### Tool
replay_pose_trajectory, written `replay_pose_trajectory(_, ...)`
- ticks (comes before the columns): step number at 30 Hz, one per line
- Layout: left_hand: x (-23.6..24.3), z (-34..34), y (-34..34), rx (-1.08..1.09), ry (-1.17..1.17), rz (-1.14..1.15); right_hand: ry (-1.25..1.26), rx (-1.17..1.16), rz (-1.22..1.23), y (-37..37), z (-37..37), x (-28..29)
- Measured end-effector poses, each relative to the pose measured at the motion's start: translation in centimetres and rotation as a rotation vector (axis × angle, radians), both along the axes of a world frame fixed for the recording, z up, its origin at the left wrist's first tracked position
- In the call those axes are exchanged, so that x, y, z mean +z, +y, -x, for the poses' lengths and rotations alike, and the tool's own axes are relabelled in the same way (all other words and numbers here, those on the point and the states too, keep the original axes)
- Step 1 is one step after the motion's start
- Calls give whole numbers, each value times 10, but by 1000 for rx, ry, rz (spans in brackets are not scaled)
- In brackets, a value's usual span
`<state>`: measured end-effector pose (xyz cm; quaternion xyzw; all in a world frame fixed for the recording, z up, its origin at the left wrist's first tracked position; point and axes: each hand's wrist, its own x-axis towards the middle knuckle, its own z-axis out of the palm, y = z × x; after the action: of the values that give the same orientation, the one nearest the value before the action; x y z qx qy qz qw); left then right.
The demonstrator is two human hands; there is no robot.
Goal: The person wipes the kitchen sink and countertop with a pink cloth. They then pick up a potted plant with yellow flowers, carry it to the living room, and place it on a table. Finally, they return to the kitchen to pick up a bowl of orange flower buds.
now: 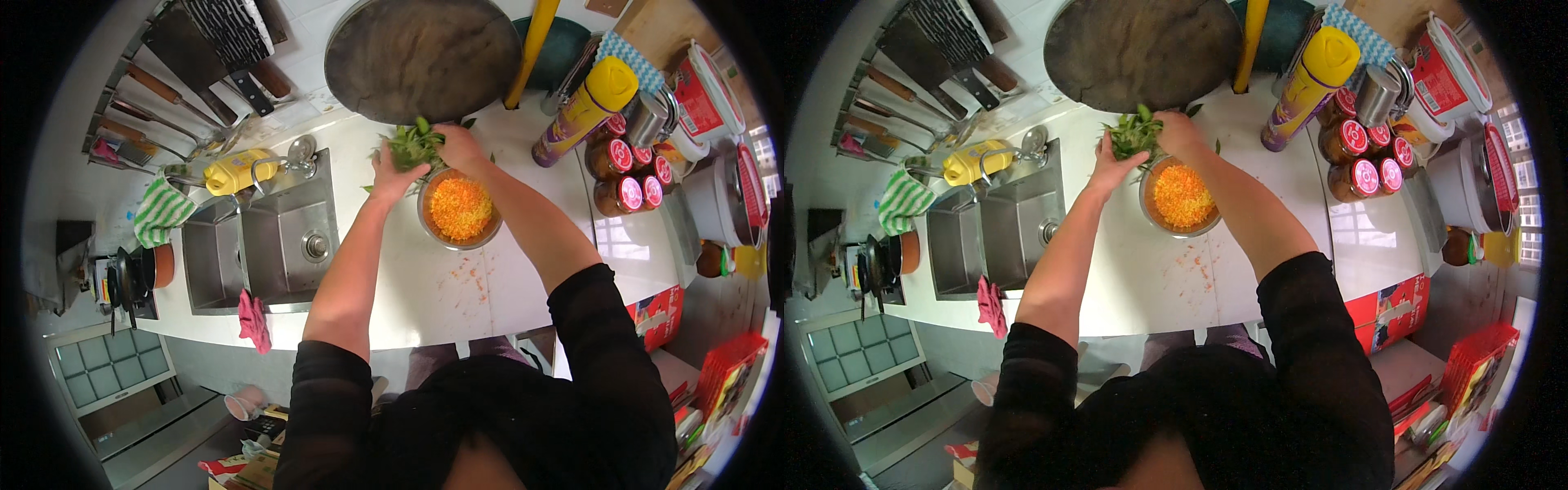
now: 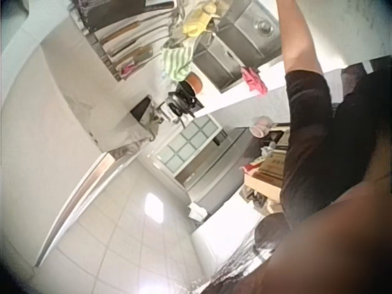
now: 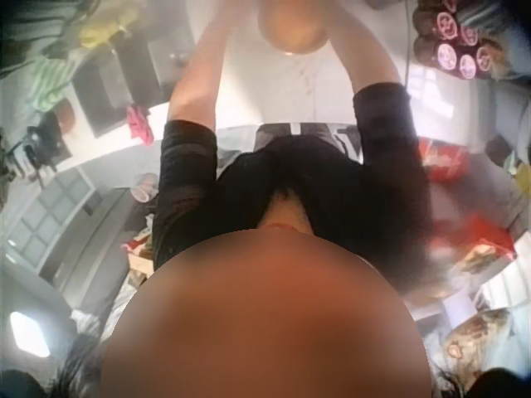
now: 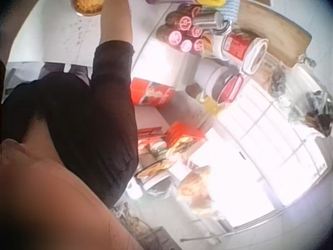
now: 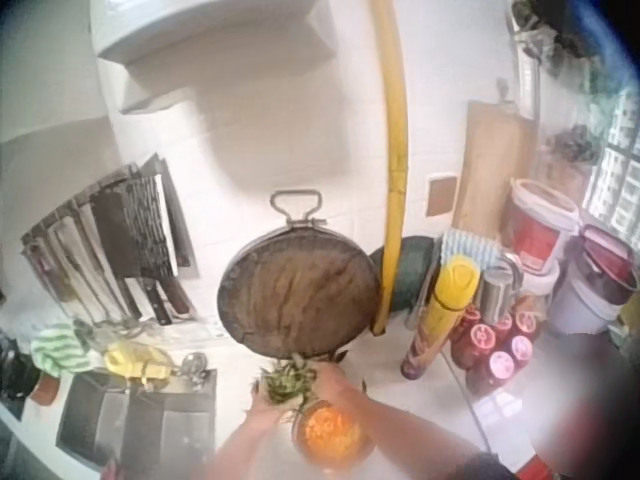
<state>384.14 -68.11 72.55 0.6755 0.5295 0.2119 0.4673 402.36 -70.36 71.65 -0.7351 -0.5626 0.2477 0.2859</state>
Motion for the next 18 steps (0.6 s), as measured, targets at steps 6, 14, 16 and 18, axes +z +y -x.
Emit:
replay_pose_trajectory(6, 15, -15, -5, -7, -482, 183, 144, 82, -296, 24, 39, 7)
replay_pose_trajectory(14, 6, 21, 1, 327, -622, -69, 341, 403, -294, 18, 89, 53)
replay_pose_trajectory(16, 6, 37, 6, 383, -602, -73, 305, 443, -494, 13, 84, 61)
replay_pose_trajectory(18, 10, 49, 5, 525, -669, -46, 307, 428, -621, 5, 63, 68)
